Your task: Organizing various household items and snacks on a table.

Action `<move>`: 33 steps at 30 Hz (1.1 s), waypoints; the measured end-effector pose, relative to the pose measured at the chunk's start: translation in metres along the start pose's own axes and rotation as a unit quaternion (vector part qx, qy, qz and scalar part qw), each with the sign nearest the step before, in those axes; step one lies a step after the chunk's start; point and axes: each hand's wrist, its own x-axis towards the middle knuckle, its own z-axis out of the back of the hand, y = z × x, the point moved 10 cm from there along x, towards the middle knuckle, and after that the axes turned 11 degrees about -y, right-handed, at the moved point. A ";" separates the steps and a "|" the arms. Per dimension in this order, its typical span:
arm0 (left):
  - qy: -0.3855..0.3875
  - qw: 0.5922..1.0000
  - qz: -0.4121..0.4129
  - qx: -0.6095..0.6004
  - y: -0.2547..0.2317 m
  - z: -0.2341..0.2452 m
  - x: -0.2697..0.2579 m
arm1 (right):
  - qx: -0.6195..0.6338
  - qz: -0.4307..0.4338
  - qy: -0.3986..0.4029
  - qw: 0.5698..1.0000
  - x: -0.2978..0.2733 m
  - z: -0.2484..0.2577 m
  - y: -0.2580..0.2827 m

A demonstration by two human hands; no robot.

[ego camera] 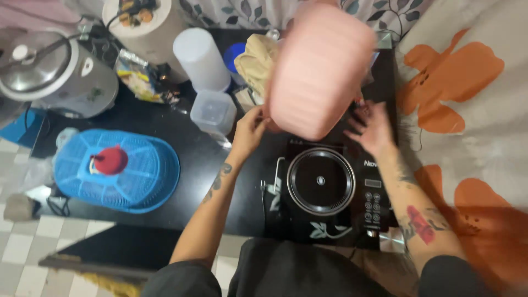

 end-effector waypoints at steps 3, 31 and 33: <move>0.015 0.971 -0.187 0.148 -0.079 0.001 -0.048 | 0.091 0.033 0.124 0.988 -0.069 -0.005 0.041; -0.264 0.879 0.136 0.373 0.135 0.286 -0.167 | -0.220 -0.110 0.250 0.936 -0.128 -0.101 -0.209; -0.299 0.853 0.151 0.401 0.158 0.317 -0.169 | -0.296 -0.108 0.253 0.915 -0.122 -0.117 -0.242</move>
